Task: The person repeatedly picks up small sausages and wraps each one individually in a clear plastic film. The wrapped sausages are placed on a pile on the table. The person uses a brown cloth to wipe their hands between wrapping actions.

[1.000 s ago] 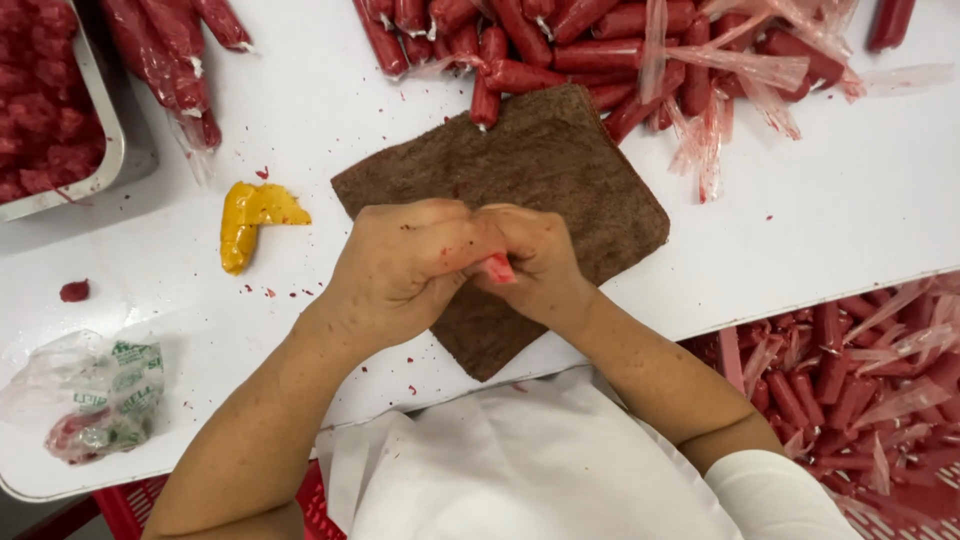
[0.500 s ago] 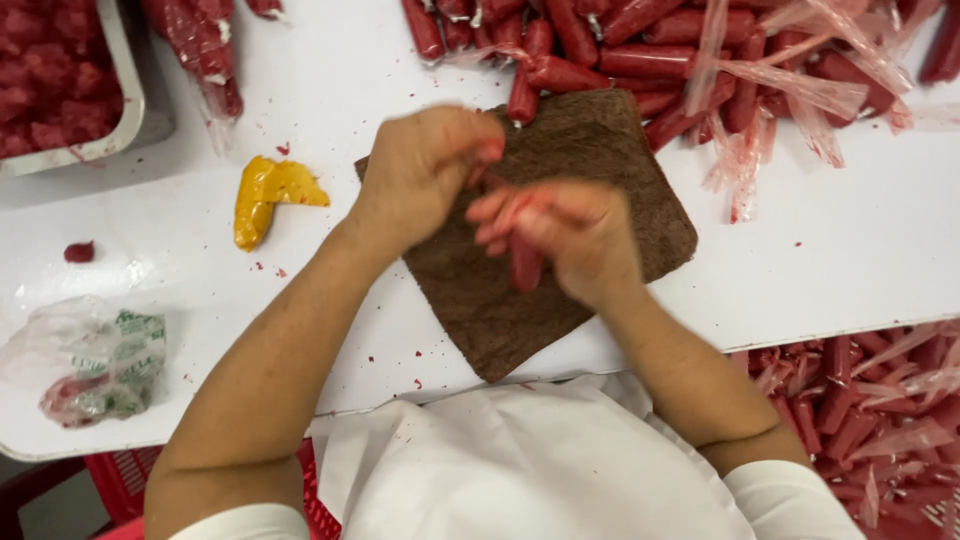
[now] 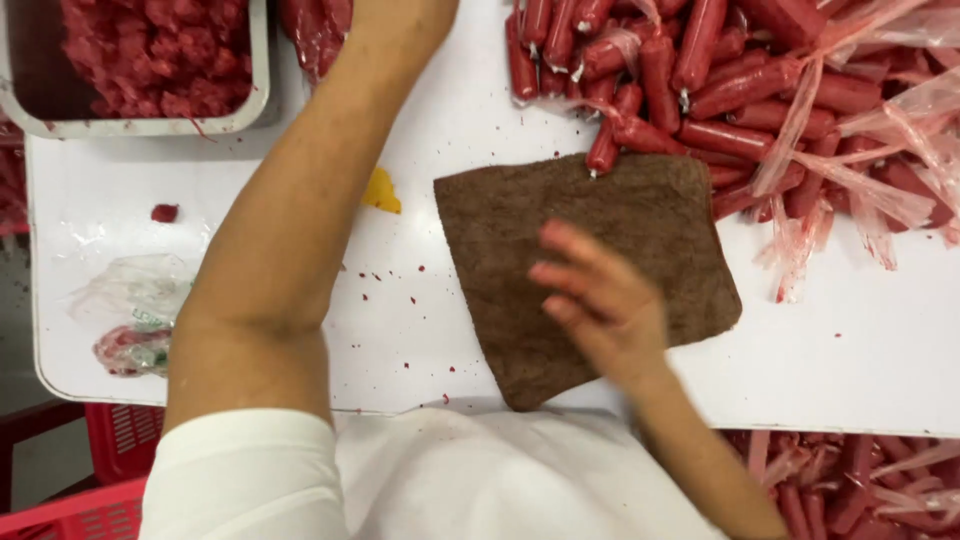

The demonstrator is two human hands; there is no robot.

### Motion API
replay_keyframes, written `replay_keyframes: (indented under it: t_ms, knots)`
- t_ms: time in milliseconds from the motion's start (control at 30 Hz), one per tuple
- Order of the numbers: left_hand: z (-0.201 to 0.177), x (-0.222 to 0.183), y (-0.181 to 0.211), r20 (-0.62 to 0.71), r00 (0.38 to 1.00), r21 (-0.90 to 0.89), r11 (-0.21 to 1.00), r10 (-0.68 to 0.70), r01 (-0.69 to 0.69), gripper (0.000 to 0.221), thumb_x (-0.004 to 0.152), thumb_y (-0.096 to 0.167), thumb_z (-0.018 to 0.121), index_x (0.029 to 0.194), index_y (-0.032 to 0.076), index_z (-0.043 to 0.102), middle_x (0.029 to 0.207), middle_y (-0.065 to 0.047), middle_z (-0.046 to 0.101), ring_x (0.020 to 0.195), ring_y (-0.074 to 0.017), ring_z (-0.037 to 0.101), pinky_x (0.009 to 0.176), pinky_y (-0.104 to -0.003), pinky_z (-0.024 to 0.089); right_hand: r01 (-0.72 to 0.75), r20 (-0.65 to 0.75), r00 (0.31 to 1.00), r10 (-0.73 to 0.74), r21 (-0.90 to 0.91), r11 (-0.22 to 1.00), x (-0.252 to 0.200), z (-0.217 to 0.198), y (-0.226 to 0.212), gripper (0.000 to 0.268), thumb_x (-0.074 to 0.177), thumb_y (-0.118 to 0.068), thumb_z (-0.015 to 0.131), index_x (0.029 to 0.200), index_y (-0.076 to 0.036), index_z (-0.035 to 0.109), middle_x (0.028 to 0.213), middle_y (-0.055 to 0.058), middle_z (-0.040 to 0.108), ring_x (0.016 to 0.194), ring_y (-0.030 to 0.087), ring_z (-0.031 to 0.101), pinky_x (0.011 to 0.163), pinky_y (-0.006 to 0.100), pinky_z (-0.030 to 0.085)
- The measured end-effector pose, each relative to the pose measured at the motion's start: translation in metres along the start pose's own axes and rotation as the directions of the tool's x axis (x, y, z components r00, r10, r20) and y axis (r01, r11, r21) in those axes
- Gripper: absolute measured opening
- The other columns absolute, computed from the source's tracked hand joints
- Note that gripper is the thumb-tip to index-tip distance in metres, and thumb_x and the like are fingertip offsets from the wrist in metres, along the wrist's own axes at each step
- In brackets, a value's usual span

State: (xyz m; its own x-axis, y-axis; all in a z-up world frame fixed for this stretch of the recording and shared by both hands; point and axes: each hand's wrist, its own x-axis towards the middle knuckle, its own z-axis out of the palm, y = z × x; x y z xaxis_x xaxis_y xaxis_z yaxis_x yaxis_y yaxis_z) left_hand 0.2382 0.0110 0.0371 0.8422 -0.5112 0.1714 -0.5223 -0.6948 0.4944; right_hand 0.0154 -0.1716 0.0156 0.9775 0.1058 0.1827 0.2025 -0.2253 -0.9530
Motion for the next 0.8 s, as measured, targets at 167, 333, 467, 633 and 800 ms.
replay_keyframes:
  t_ms: [167,333,467,633,800]
  knots:
    - [-0.033,0.016,0.005,0.065,0.985,-0.056,0.984,-0.162,0.166,0.024,0.092,0.019,0.051,0.107,0.018,0.07,0.098,-0.006,0.06,0.091,-0.028,0.058,0.064,-0.045,0.048,-0.093,0.211,0.973,0.098,-0.035,0.995,-0.003,0.024,0.019,0.02,0.098,-0.012,0.061,0.114,-0.009,0.073,0.124,0.009,0.071,0.114,0.019,0.068,0.09,0.027,0.06]
    - [-0.067,0.009,0.009,0.144,0.923,-0.097,0.923,-0.358,0.373,0.022,0.093,0.031,0.053,0.098,0.023,0.074,0.096,-0.001,0.057,0.089,-0.0217,0.055,0.064,-0.04,0.045,-0.181,0.17,0.971,0.169,0.058,0.982,0.006,0.021,0.023,0.019,0.097,-0.018,0.062,0.109,-0.009,0.074,0.118,0.009,0.073,0.114,0.02,0.068,0.091,0.029,0.062]
    - [-0.095,0.009,0.029,0.213,0.867,-0.119,0.869,-0.45,0.481,0.025,0.094,0.04,0.055,0.09,0.028,0.076,0.093,0.003,0.054,0.087,-0.0168,0.052,0.064,-0.035,0.043,-0.262,0.186,0.955,0.231,0.159,0.952,0.005,0.02,0.026,0.021,0.097,-0.017,0.063,0.111,-0.006,0.074,0.12,0.011,0.071,0.108,0.019,0.07,0.085,0.027,0.066]
    - [-0.111,-0.01,0.044,0.338,0.767,-0.143,0.776,-0.546,0.615,0.033,0.095,0.052,0.056,0.081,0.033,0.08,0.09,0.008,0.05,0.085,-0.0107,0.048,0.064,-0.03,0.04,-0.263,0.148,0.962,0.228,0.302,0.916,0.002,0.022,0.028,0.022,0.096,-0.007,0.062,0.113,0.003,0.071,0.12,0.019,0.068,0.106,0.027,0.071,0.087,0.038,0.065]
    - [-0.051,-0.076,0.031,0.422,0.902,-0.829,0.364,-0.089,0.424,0.023,0.084,0.005,0.08,0.104,0.01,0.07,0.086,0.0,0.072,0.076,-0.011,0.071,0.071,-0.024,0.063,-0.227,0.112,0.973,0.203,0.291,0.929,0.018,0.027,0.011,0.073,0.094,-0.047,0.061,0.149,-0.003,0.043,0.151,0.011,0.048,0.135,0.023,0.052,0.116,0.037,0.044]
